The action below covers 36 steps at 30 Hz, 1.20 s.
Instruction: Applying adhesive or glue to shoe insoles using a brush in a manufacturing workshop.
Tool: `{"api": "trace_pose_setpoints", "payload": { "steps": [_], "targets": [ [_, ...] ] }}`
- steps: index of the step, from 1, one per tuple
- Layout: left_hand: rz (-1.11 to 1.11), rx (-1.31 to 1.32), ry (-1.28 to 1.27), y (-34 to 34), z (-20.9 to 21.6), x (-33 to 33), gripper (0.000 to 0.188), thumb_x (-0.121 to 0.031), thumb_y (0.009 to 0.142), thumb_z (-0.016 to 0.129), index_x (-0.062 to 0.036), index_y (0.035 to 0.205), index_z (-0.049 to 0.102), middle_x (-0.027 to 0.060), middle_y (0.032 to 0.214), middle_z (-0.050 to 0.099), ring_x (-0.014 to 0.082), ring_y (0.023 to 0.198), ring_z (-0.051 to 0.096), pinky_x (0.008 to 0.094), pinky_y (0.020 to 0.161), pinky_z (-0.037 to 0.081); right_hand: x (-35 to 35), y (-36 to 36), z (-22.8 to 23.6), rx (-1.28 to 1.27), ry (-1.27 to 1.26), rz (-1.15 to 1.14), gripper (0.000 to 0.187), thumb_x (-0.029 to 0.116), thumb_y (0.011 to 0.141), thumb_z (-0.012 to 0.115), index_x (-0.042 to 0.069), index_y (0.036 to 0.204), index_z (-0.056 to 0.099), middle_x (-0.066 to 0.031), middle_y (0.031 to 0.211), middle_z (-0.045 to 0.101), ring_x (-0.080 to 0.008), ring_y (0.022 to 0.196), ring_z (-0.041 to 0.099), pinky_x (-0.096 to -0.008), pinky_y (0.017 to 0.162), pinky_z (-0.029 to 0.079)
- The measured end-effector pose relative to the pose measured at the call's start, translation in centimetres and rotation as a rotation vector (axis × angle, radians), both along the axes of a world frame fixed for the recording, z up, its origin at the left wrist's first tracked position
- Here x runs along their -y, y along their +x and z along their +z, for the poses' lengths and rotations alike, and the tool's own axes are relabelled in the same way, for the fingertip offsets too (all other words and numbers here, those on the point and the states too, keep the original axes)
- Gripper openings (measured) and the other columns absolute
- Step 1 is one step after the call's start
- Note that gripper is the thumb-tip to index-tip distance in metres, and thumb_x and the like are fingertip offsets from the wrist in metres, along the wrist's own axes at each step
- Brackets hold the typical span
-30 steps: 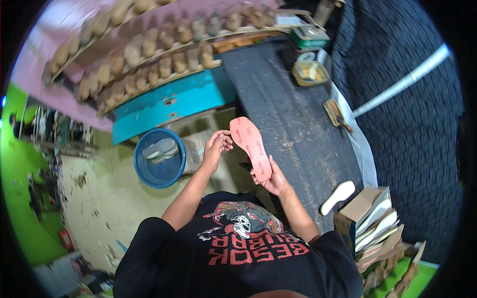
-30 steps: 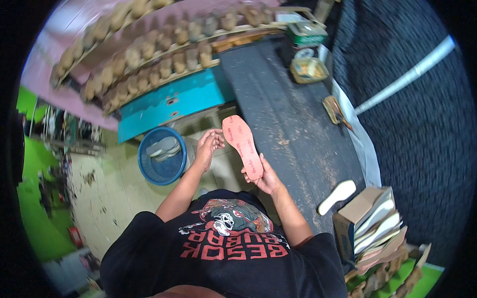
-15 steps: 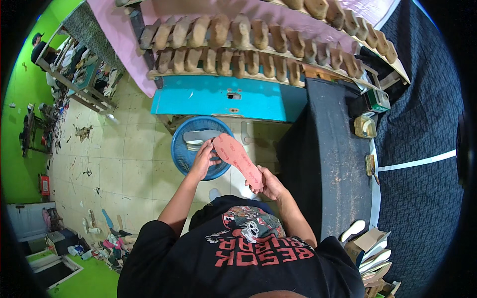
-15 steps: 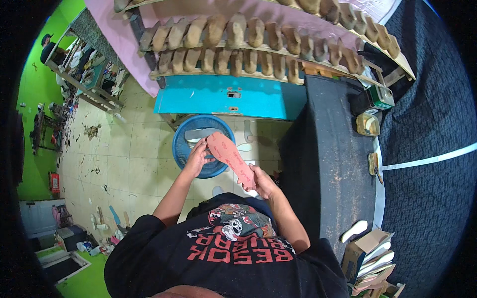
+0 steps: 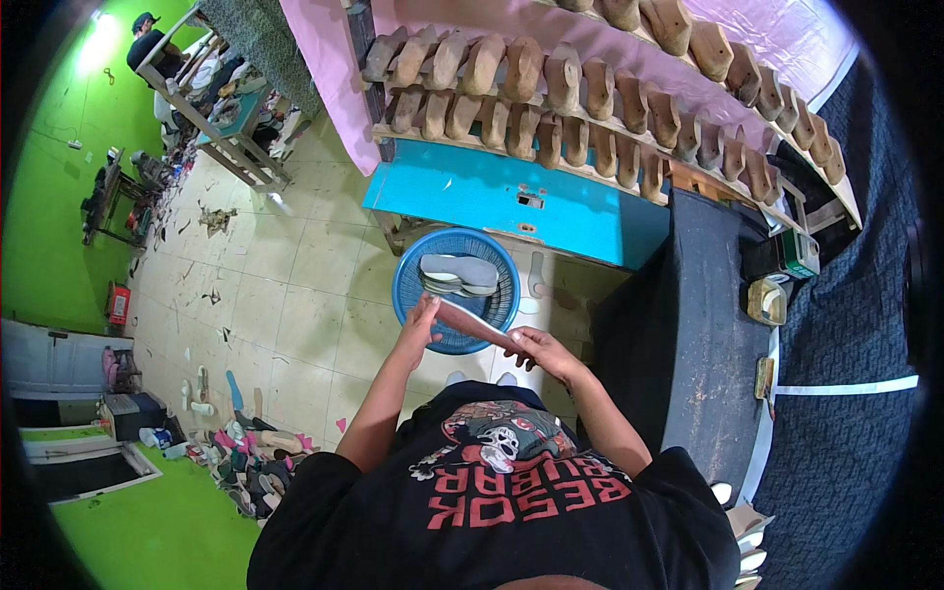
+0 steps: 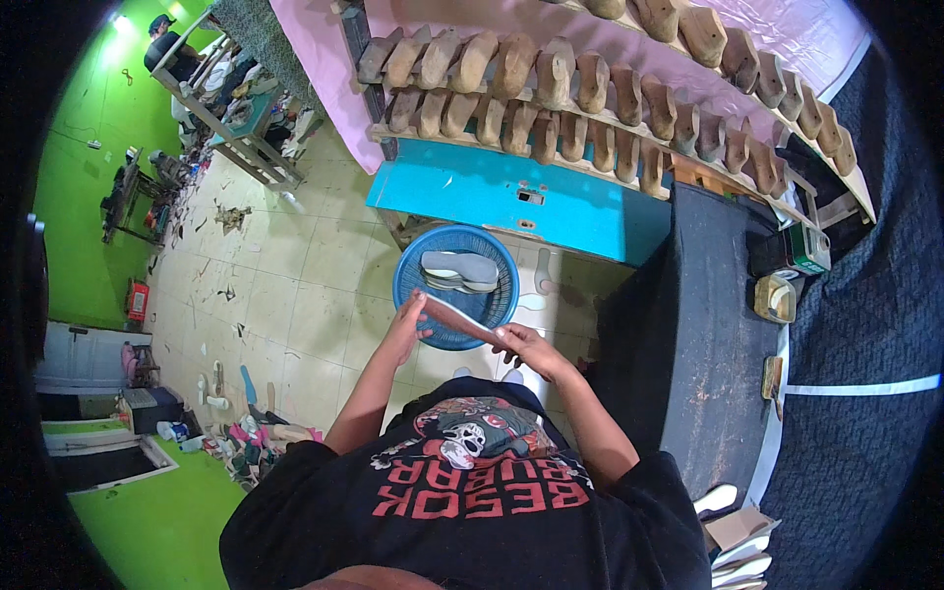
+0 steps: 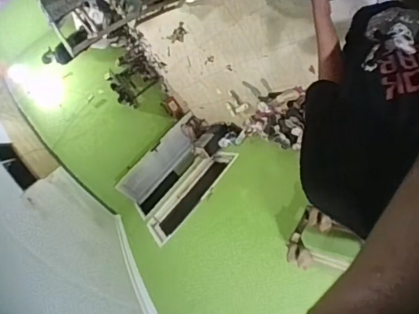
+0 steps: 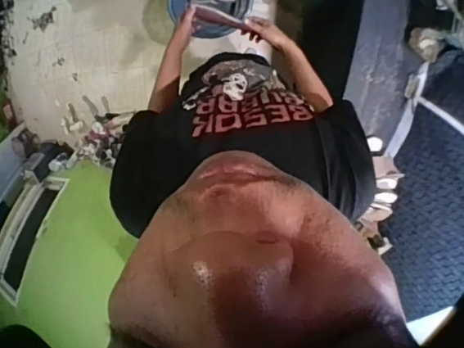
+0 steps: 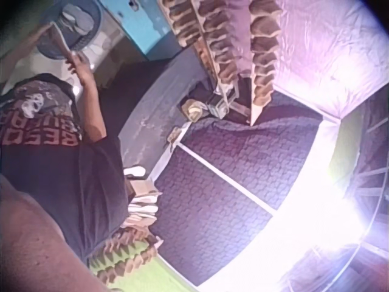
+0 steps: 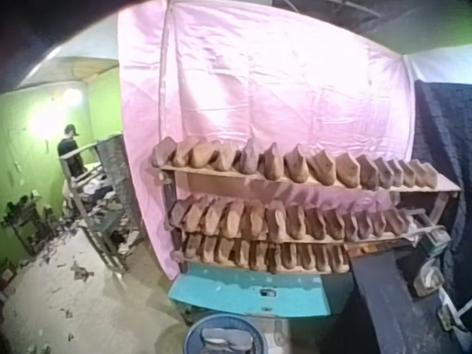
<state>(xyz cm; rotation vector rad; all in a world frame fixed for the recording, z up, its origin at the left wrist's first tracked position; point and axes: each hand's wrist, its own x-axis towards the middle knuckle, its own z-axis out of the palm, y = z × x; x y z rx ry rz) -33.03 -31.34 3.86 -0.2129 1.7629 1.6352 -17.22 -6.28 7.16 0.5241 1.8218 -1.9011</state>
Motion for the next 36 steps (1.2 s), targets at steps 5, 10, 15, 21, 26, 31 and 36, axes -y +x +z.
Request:
{"api": "trace_pose_setpoints", "payload": {
  "steps": [5,10,15,21,26,31,36],
  "targets": [
    [0.059,0.206,0.064,0.0,-0.9,4.3,0.081,-0.054,0.094,0.069,-0.0099,0.155,0.039,0.0086,0.14,0.052,0.0245,0.116,0.053,0.0419,0.093,0.05,1.3,0.6,-4.1,-0.152,-0.14,0.023,0.035,0.027,0.098,0.073,0.006,0.124,0.063,-0.0026,0.109,0.069,-0.0105,0.088,0.062,-0.0284,0.079,0.051],
    [0.252,0.161,0.157,1.7,0.6,4.0,0.056,-0.043,0.097,0.068,-0.0119,0.14,0.053,0.0034,0.13,0.058,0.0254,0.125,0.054,0.0475,0.103,0.048,1.9,1.0,-5.7,-0.122,0.052,0.081,0.043,0.023,0.086,0.085,0.003,0.119,0.065,-0.004,0.109,0.067,-0.0118,0.09,0.062,-0.0298,0.083,0.052],
    [0.233,0.297,0.288,0.1,-0.9,5.6,0.05,-0.033,0.098,0.067,-0.0133,0.142,0.052,0.0033,0.124,0.062,0.0214,0.114,0.059,0.0431,0.095,0.05,2.9,-0.2,-3.5,-0.23,0.295,0.127,0.052,0.025,0.08,0.089,0.002,0.119,0.064,-0.011,0.113,0.069,-0.0235,0.104,0.066,-0.0377,0.094,0.052],
    [0.024,0.28,0.204,-7.2,-2.8,6.0,0.046,-0.016,0.098,0.063,-0.0123,0.143,0.055,0.0026,0.12,0.062,0.0132,0.099,0.059,0.0334,0.082,0.051,4.3,-4.9,-1.6,-0.25,0.697,0.077,0.061,0.02,0.073,0.089,0.005,0.125,0.06,-0.0167,0.123,0.067,-0.0372,0.119,0.061,-0.0429,0.102,0.048],
    [-0.034,0.19,0.155,-11.6,-6.4,5.1,0.044,-0.008,0.096,0.062,-0.0175,0.139,0.06,0.0017,0.114,0.058,0.0128,0.099,0.058,0.0331,0.08,0.052,7.3,-8.7,-3.7,-0.134,0.977,0.086,0.061,0.018,0.072,0.086,0.009,0.127,0.059,-0.0133,0.126,0.064,-0.0356,0.123,0.057,-0.0476,0.104,0.044],
    [-0.071,0.158,-0.063,-14.4,-9.4,3.5,0.05,-0.019,0.095,0.064,-0.0178,0.144,0.057,0.0028,0.122,0.059,0.0179,0.108,0.058,0.0373,0.085,0.051,8.0,-12.5,-6.5,-0.175,1.131,0.107,0.049,0.016,0.073,0.083,0.01,0.114,0.059,-0.0113,0.119,0.061,-0.0337,0.12,0.055,-0.0479,0.103,0.043],
    [-0.096,0.237,-0.069,-17.7,-14.8,0.1,0.062,-0.027,0.093,0.065,-0.0101,0.151,0.05,0.0051,0.13,0.059,0.0193,0.114,0.056,0.0413,0.092,0.049,4.4,-16.8,-12.8,-0.199,1.232,0.104,0.043,0.015,0.072,0.081,0.011,0.109,0.059,-0.0094,0.116,0.06,-0.0315,0.119,0.054,-0.0475,0.103,0.04]
  ]
}}
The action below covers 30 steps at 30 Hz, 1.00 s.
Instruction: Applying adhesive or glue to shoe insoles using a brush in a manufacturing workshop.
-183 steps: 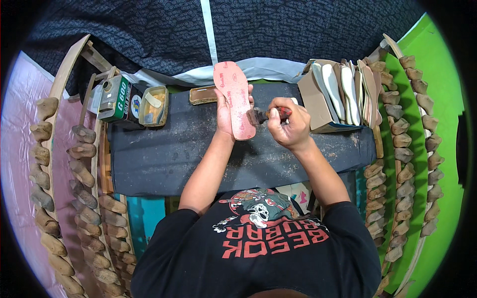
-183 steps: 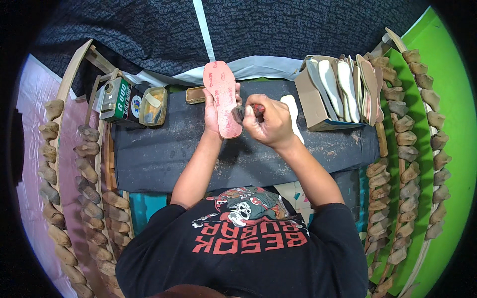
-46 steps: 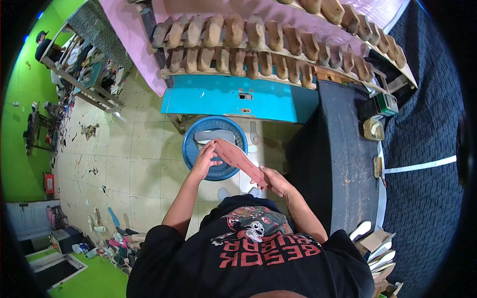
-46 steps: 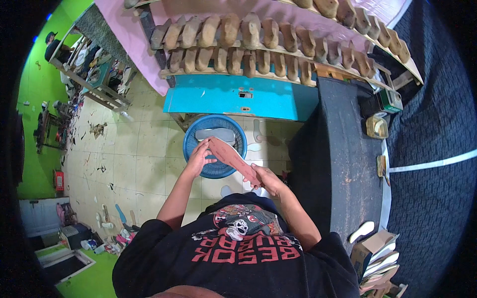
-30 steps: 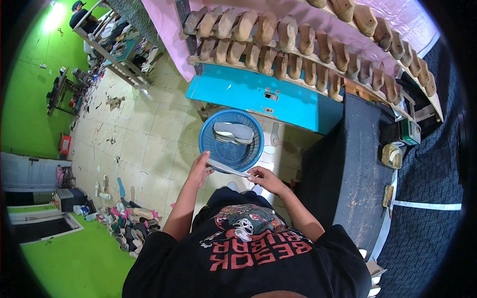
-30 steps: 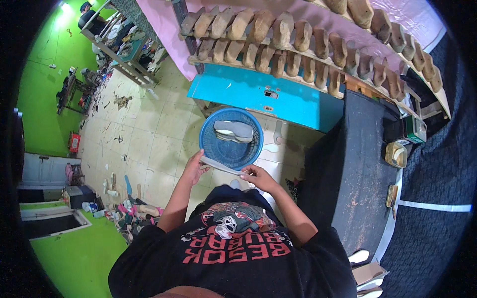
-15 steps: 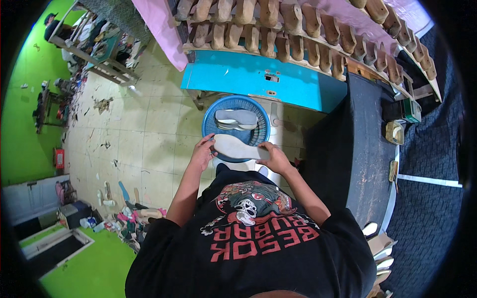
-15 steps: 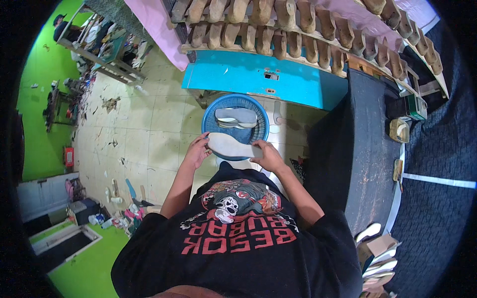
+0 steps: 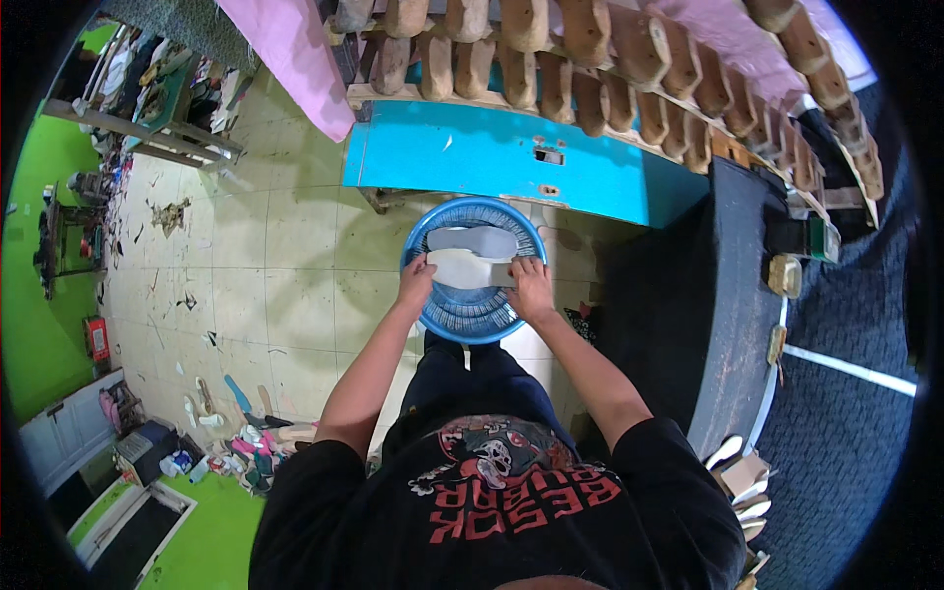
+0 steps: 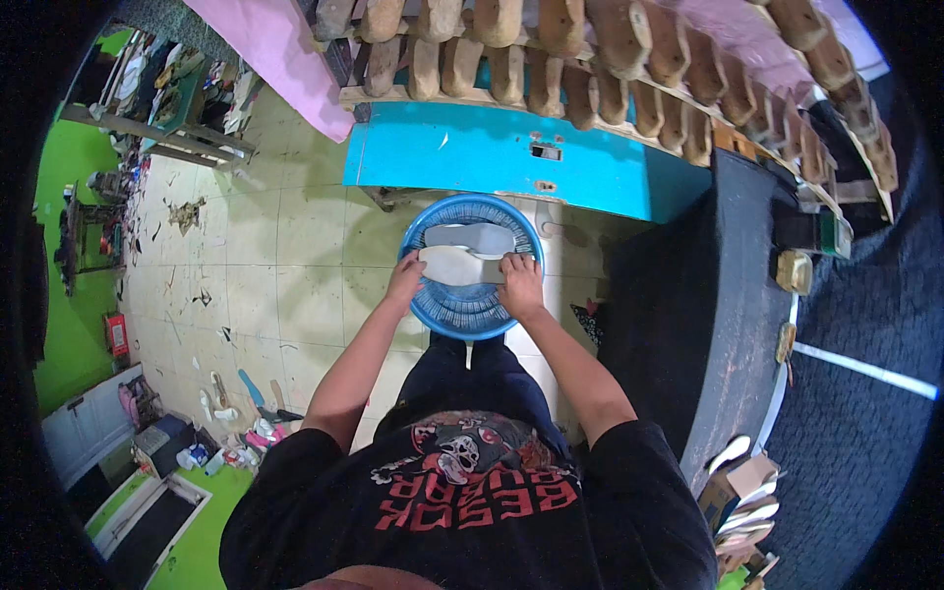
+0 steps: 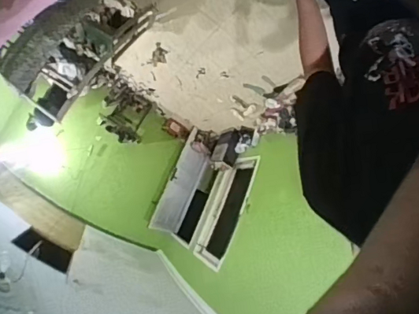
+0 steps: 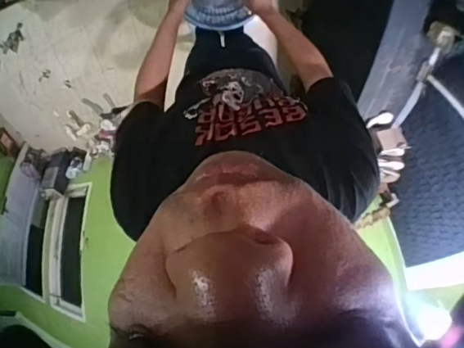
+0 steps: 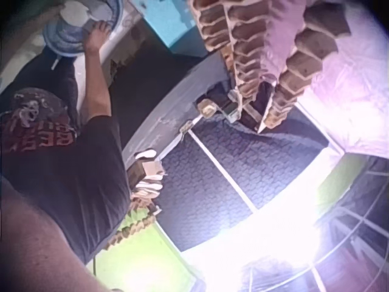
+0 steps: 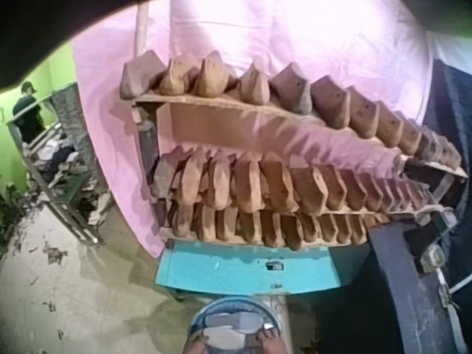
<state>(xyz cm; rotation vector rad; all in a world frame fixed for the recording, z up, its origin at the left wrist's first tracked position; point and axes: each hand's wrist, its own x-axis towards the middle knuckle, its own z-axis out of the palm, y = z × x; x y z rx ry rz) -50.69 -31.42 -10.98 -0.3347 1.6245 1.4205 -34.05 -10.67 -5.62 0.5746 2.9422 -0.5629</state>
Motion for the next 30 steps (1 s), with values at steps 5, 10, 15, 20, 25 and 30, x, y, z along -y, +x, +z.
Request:
{"api": "trace_pose_setpoints", "payload": {
  "steps": [5,10,15,20,25,30],
  "targets": [
    [-0.071,-0.182,-0.104,-1.2,-6.7,-4.2,0.065,-0.021,0.091,0.064,0.0036,0.148,0.048,0.0221,0.142,0.056,0.0307,0.131,0.055,0.0373,0.109,0.042,-4.0,-3.1,-8.5,0.165,0.109,0.072,0.044,0.015,0.075,0.078,0.011,0.115,0.061,-0.0095,0.124,0.06,-0.0329,0.124,0.052,-0.0482,0.106,0.039],
    [-0.132,-0.334,-0.236,-3.8,-13.1,-3.8,0.071,-0.024,0.09,0.064,0.0017,0.153,0.043,0.0258,0.147,0.049,0.0359,0.134,0.051,0.0403,0.114,0.038,-3.6,-6.7,-13.1,0.179,0.148,0.154,0.044,0.019,0.081,0.075,0.009,0.121,0.059,-0.0114,0.134,0.058,-0.0329,0.127,0.051,-0.0483,0.106,0.04],
    [-0.116,-0.25,-0.279,-4.0,-13.5,-4.4,0.076,-0.026,0.092,0.064,-0.0008,0.157,0.035,0.0251,0.155,0.04,0.0387,0.142,0.042,0.0423,0.119,0.034,-4.3,-7.7,-15.2,0.173,0.136,0.172,0.039,0.013,0.085,0.064,0.008,0.124,0.059,-0.012,0.132,0.059,-0.0329,0.124,0.052,-0.0477,0.104,0.04],
    [-0.13,-0.214,-0.315,-4.7,-13.3,-4.2,0.076,-0.021,0.094,0.063,-0.0014,0.16,0.031,0.0219,0.159,0.04,0.0331,0.144,0.042,0.0388,0.119,0.033,-4.1,-8.4,-16.6,0.182,0.171,0.175,0.047,0.016,0.086,0.067,0.009,0.131,0.057,-0.0113,0.134,0.058,-0.0324,0.126,0.051,-0.0483,0.106,0.04],
    [-0.252,-0.209,-0.372,-3.0,-11.9,-6.5,0.079,-0.026,0.093,0.064,-0.0065,0.161,0.03,0.0232,0.159,0.036,0.0344,0.144,0.042,0.0403,0.119,0.034,-5.0,-6.3,-17.6,0.211,0.197,0.16,0.057,0.024,0.085,0.074,0.01,0.137,0.054,-0.0136,0.148,0.048,-0.0353,0.139,0.043,-0.0501,0.114,0.036],
    [-0.688,-0.615,-0.487,-3.3,-11.6,-5.6,0.082,-0.033,0.09,0.069,-0.0059,0.159,0.032,0.0251,0.16,0.029,0.0438,0.149,0.029,0.0504,0.121,0.03,-2.8,-6.0,-16.0,0.18,0.186,0.12,0.055,0.019,0.087,0.067,0.01,0.139,0.053,-0.0158,0.152,0.042,-0.0365,0.142,0.037,-0.0497,0.115,0.035]
  ]
}}
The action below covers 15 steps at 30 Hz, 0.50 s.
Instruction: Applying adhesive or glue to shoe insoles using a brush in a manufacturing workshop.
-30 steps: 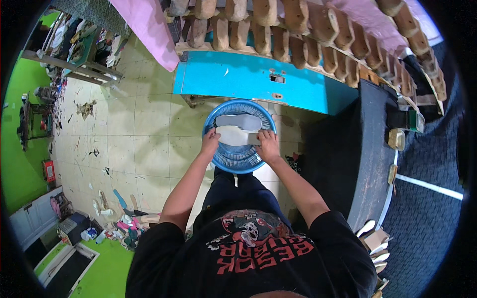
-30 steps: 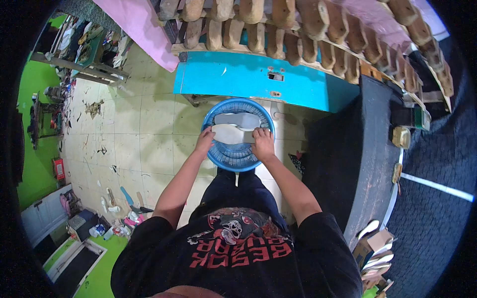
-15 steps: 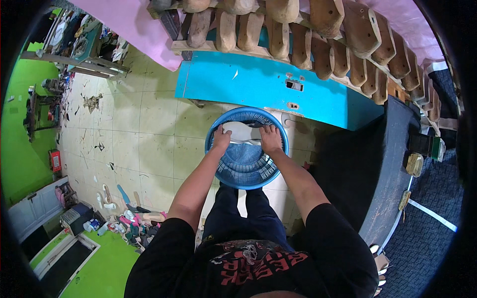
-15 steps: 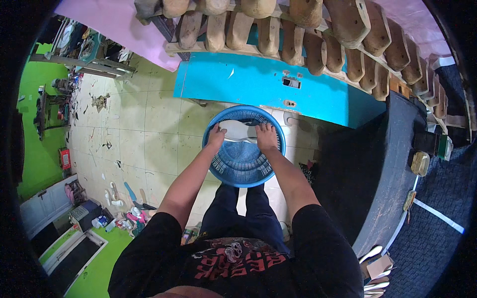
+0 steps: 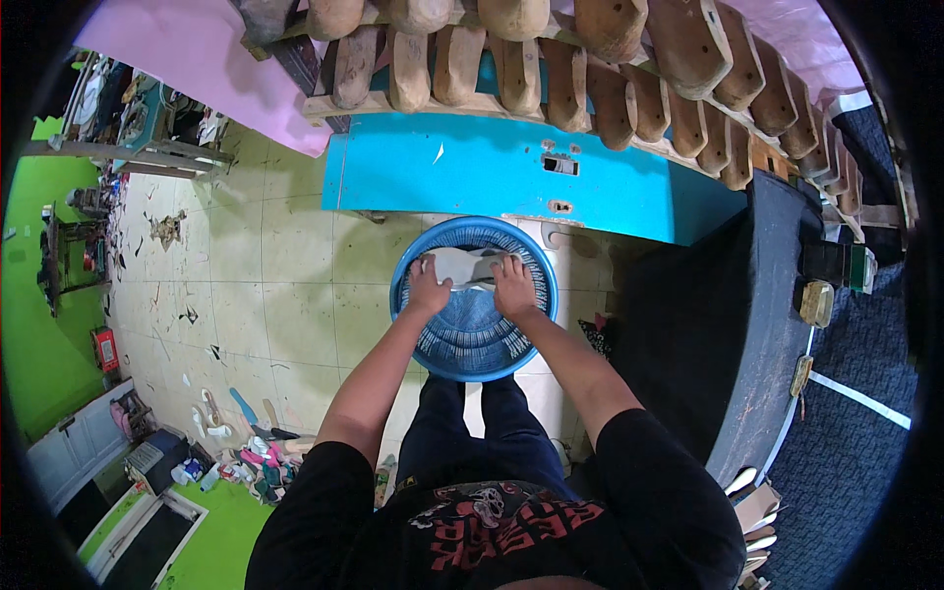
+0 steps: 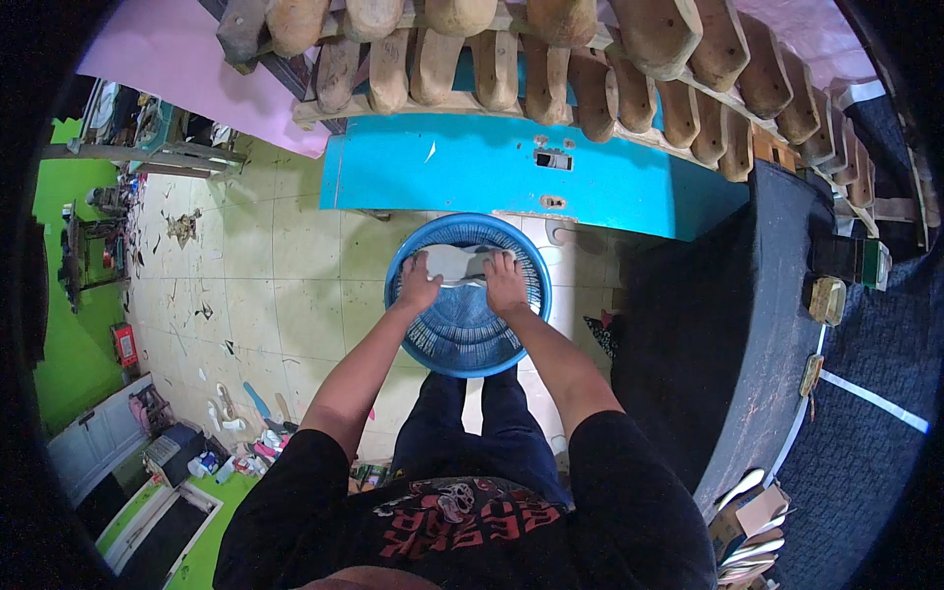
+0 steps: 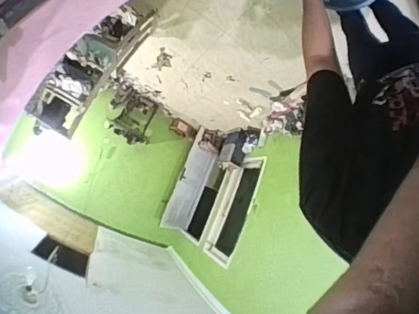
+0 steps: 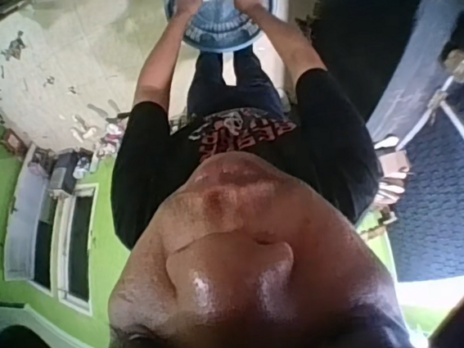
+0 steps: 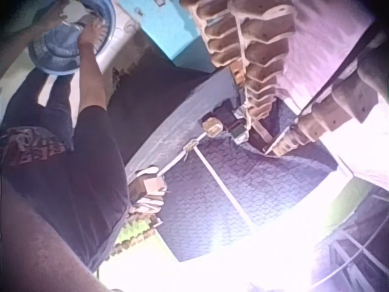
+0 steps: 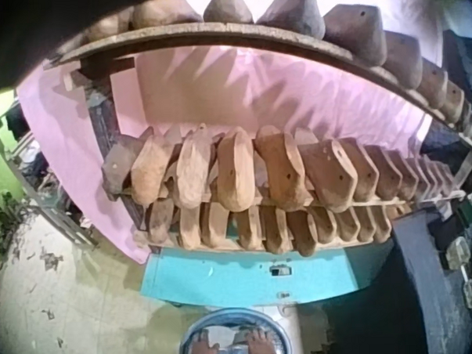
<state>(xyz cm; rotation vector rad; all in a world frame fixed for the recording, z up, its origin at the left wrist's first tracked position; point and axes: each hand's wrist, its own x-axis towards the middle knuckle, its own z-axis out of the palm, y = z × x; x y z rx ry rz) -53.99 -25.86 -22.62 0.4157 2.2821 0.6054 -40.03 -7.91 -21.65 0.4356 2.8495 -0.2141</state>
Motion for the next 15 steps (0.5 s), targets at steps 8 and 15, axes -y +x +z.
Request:
{"api": "trace_pose_setpoints", "payload": {
  "steps": [8,15],
  "targets": [
    [-0.344,0.06,-0.329,0.0,2.5,-3.2,0.088,-0.041,0.089,0.071,-0.0175,0.162,0.028,0.013,0.167,0.013,0.0361,0.152,0.021,0.0561,0.119,0.031,-0.6,1.3,0.5,0.247,-0.073,-0.03,0.082,0.024,0.082,0.07,0.014,0.156,0.036,-0.0182,0.15,0.036,-0.0367,0.144,0.034,-0.0547,0.117,0.032],
    [-0.586,-0.064,-0.542,0.7,2.4,-2.3,0.104,-0.034,0.082,0.072,-0.0108,0.165,0.015,0.0152,0.168,0.01,0.0357,0.154,0.016,0.0531,0.119,0.028,-1.1,-0.3,2.3,0.409,-0.377,-0.122,0.096,0.026,0.076,0.076,0.021,0.16,0.029,-0.0188,0.162,0.026,-0.0385,0.155,0.018,-0.0589,0.122,0.025]
  ]
}}
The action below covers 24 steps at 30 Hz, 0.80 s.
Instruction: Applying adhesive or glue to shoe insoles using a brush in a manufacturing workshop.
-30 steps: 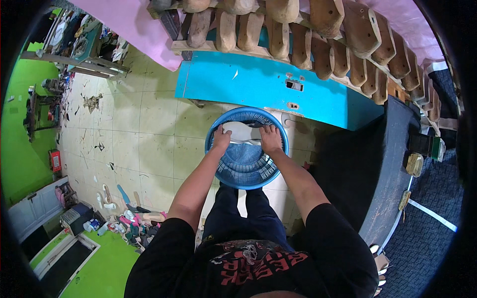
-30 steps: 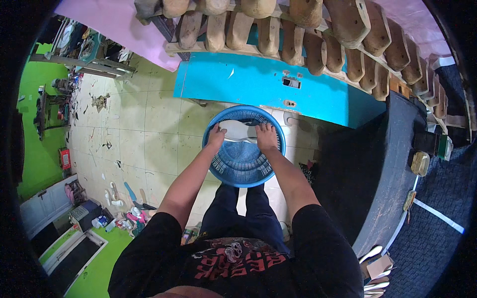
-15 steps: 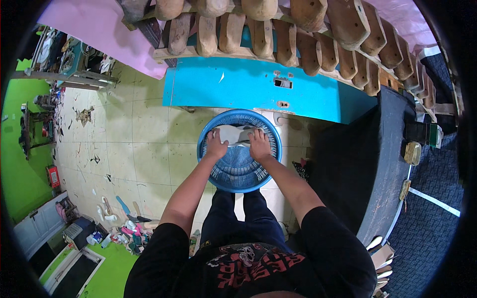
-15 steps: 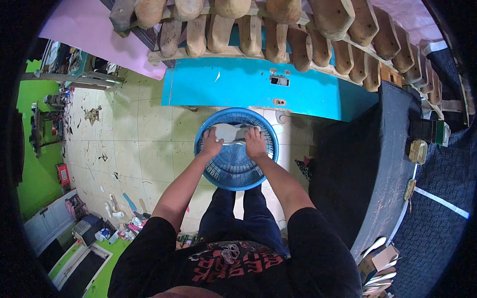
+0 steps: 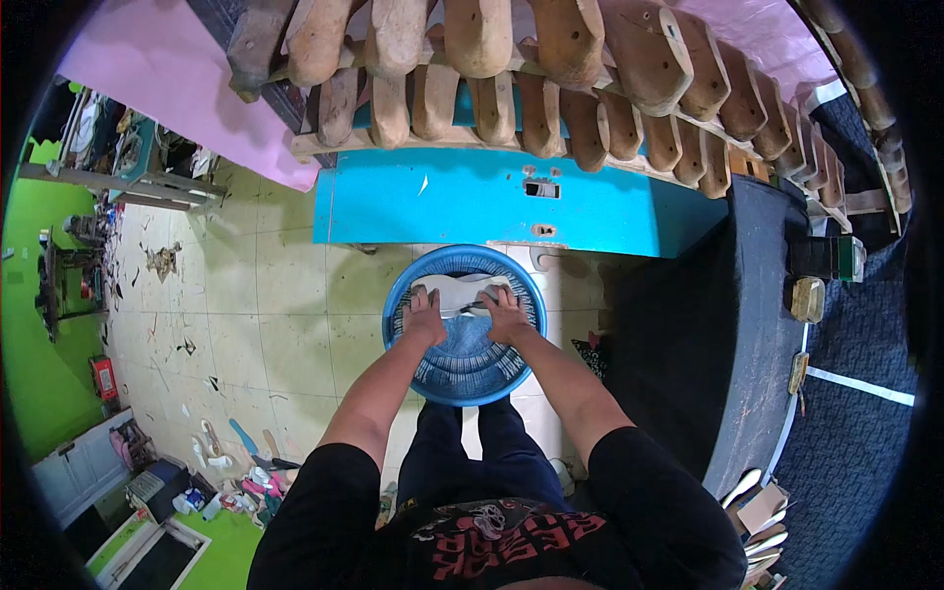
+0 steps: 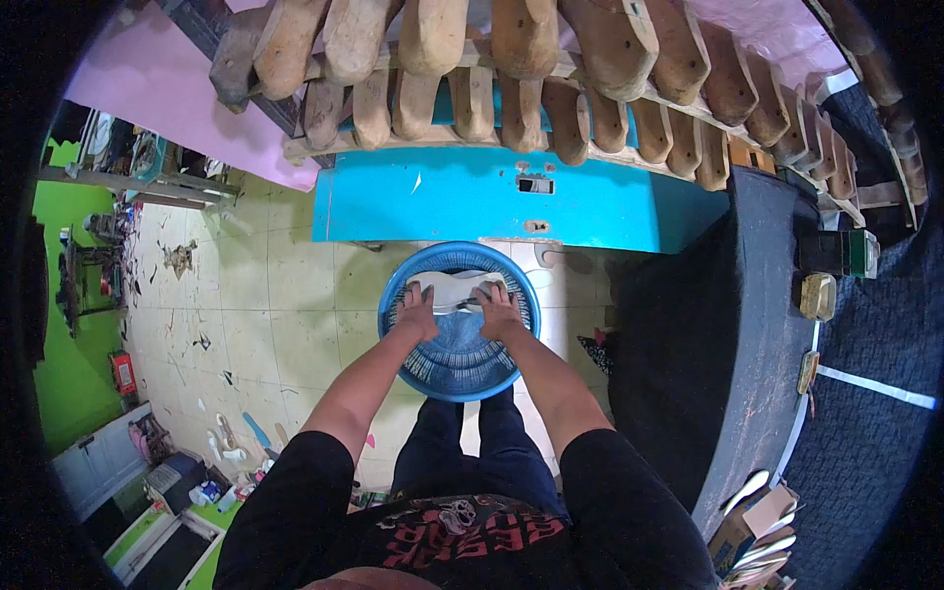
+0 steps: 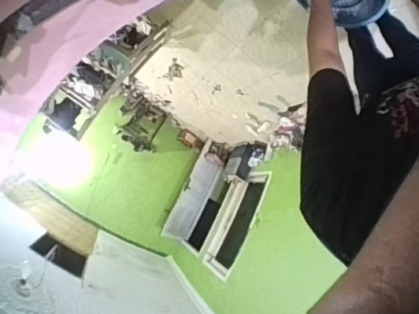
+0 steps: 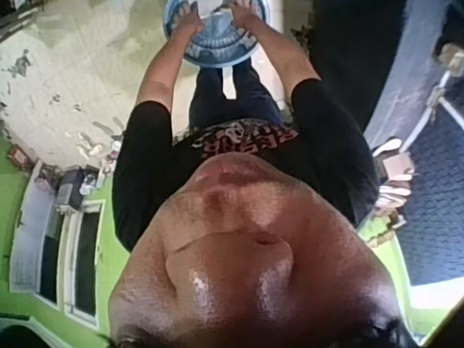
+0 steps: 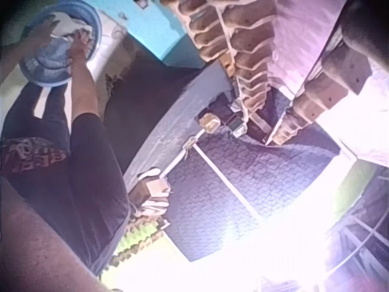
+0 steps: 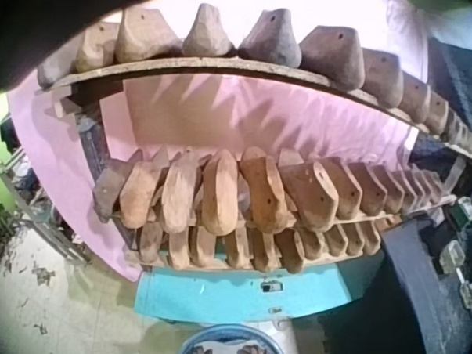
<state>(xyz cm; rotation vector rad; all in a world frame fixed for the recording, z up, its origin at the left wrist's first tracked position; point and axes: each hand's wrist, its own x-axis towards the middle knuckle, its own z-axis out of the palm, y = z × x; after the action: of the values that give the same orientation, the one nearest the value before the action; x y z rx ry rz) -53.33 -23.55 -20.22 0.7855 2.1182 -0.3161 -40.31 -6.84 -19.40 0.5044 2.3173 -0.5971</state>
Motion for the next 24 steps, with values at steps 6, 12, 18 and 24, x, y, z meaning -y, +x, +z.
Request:
{"api": "trace_pose_setpoints", "payload": {
  "steps": [6,12,18,24],
  "targets": [
    [-0.192,-0.037,-0.014,0.4,0.3,-3.4,0.106,-0.036,0.08,0.073,-0.0002,0.162,0.017,0.0198,0.167,0.014,0.0384,0.153,0.019,0.0481,0.121,0.026,-1.0,-0.8,-2.1,0.035,0.022,-0.012,0.102,0.03,0.072,0.077,0.021,0.162,0.028,-0.0202,0.165,0.02,-0.0407,0.155,0.017,-0.0584,0.123,0.021],
    [0.007,0.078,0.195,0.4,0.4,-2.8,0.093,-0.051,0.083,0.074,-0.0185,0.161,0.035,0.0195,0.165,0.019,0.0433,0.149,0.025,0.0508,0.123,0.024,0.2,-0.4,-2.0,0.013,0.073,0.01,0.1,0.032,0.074,0.078,0.019,0.161,0.03,-0.0195,0.159,0.029,-0.0412,0.153,0.02,-0.0575,0.123,0.022],
    [-0.179,0.013,0.046,1.4,0.2,-2.6,0.099,-0.052,0.081,0.076,-0.0287,0.164,0.027,0.0232,0.168,0.008,0.0456,0.152,0.017,0.0557,0.124,0.019,0.0,-0.3,-1.5,0.076,0.058,0.057,0.105,0.038,0.076,0.08,0.02,0.163,0.025,-0.019,0.162,0.026,-0.0416,0.154,0.019,-0.0589,0.122,0.022],
    [-0.102,0.003,-0.017,1.6,-0.4,-4.2,0.092,-0.054,0.083,0.07,-0.0278,0.162,0.031,0.0221,0.169,0.008,0.0447,0.153,0.015,0.0571,0.124,0.015,0.5,-0.6,-1.6,0.1,0.1,0.08,0.109,0.041,0.077,0.08,0.02,0.165,0.019,-0.0178,0.165,0.022,-0.0404,0.156,0.013,-0.062,0.123,0.018]
  ]
}}
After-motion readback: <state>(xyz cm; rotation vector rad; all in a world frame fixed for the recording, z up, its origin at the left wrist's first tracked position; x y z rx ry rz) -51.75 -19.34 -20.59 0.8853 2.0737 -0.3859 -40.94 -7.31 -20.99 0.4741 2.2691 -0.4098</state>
